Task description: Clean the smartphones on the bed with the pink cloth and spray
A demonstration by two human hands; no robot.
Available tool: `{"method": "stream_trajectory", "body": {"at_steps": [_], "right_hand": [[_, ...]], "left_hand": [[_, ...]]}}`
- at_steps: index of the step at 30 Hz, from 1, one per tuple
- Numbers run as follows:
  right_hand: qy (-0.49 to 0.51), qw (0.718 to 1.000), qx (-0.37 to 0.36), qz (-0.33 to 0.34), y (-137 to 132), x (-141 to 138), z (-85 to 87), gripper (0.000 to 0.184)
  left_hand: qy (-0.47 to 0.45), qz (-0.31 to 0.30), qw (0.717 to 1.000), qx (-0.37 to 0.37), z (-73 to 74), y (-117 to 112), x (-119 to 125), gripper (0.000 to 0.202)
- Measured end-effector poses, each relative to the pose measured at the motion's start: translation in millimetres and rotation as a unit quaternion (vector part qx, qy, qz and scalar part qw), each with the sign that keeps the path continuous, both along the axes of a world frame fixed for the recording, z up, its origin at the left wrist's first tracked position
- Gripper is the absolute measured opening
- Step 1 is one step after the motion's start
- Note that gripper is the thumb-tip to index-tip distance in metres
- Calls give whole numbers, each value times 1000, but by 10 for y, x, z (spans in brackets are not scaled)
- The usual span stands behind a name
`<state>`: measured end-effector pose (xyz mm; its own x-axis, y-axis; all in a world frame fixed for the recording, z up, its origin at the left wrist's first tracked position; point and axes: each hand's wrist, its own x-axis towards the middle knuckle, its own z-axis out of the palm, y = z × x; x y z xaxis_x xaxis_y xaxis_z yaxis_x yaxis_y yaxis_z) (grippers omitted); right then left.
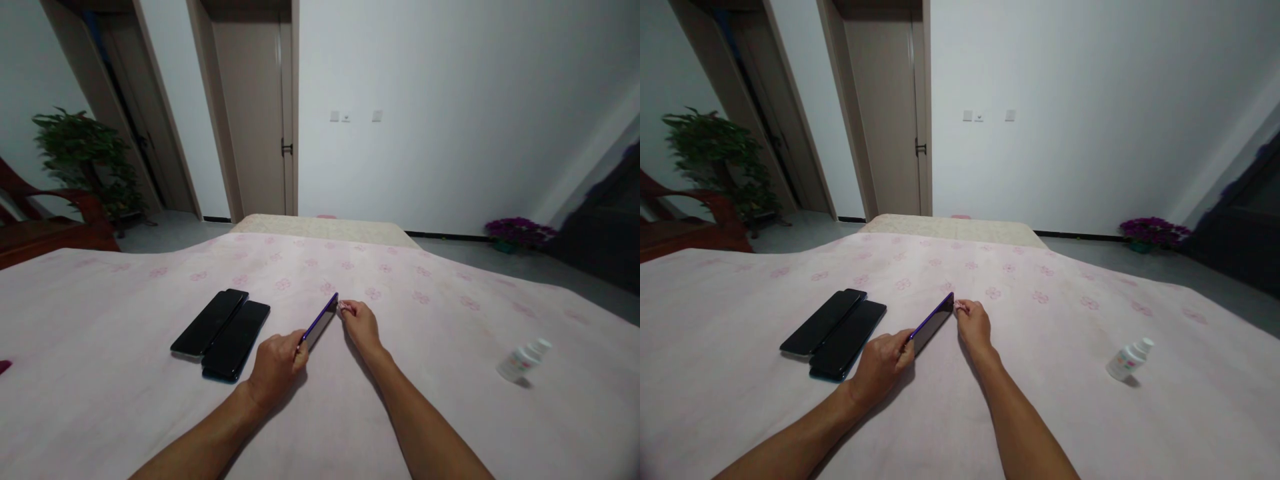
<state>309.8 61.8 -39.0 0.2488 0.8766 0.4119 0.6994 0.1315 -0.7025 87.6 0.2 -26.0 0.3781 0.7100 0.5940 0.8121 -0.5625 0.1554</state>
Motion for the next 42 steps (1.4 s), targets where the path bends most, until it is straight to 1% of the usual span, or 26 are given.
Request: {"method": "stream_trajectory", "body": {"at_steps": [4, 8, 10, 13, 16, 18, 20, 22, 24, 26, 29, 31, 32, 34, 37, 40, 42], "right_hand": [[11, 1000, -5, 5, -70, -42, -27, 30], [29, 999, 22, -25, -15, -47, -29, 30], [23, 999, 19, -24, 15, -34, -35, 29], [-28, 1000, -8, 1, 17, -14, -24, 27], [-89, 995, -44, -3, -23, -17, 24, 26], [-119, 991, -60, -16, -54, -34, 63, 25], [-139, 988, -66, -21, -79, -55, 94, 25], [-147, 987, -69, -20, -95, -72, 106, 25], [-141, 987, -71, -14, -108, -81, 98, 25], [-116, 991, -62, 5, -121, -85, 75, 26], [-52, 997, -24, 57, -138, -97, 29, 24], [-4, 996, 5, 88, -151, -122, 6, 23], [19, 995, 17, 99, -161, -144, 0, 23], [63, 991, 36, 117, -193, -209, 6, 23], [105, 981, 62, 148, -272, -340, 55, 22], [102, 974, 87, 182, -341, -444, 116, 19], [91, 975, 99, 177, -345, -459, 127, 17]], "left_hand": [[-16, 0, 999, -29, -15, 7, 4, 25], [-38, -10, 998, -45, -28, 5, 8, 24], [-52, -17, 997, -57, -28, 1, 8, 25], [-77, -22, 993, -86, -13, -11, 7, 27], [-113, -27, 985, -124, 19, -32, 5, 29], [-150, -35, 975, -159, 40, -43, 5, 33], [-203, -35, 958, -199, 50, -41, 7, 39], [-273, -28, 932, -237, 43, -14, 12, 43], [-361, -20, 890, -279, 23, 35, 20, 43], [-451, -12, 830, -327, 1, 87, 34, 47], [-565, -17, 723, -397, -1, 132, 69, 56], [-611, -28, 666, -427, 28, 132, 91, 51], [-625, -31, 646, -437, 48, 128, 98, 47], [-642, -37, 618, -451, 92, 119, 98, 37], [-663, -40, 588, -462, 137, 122, 69, 28], [-685, -32, 558, -467, 148, 135, 30, 23], [-694, -29, 545, -470, 148, 138, 16, 22]]}}
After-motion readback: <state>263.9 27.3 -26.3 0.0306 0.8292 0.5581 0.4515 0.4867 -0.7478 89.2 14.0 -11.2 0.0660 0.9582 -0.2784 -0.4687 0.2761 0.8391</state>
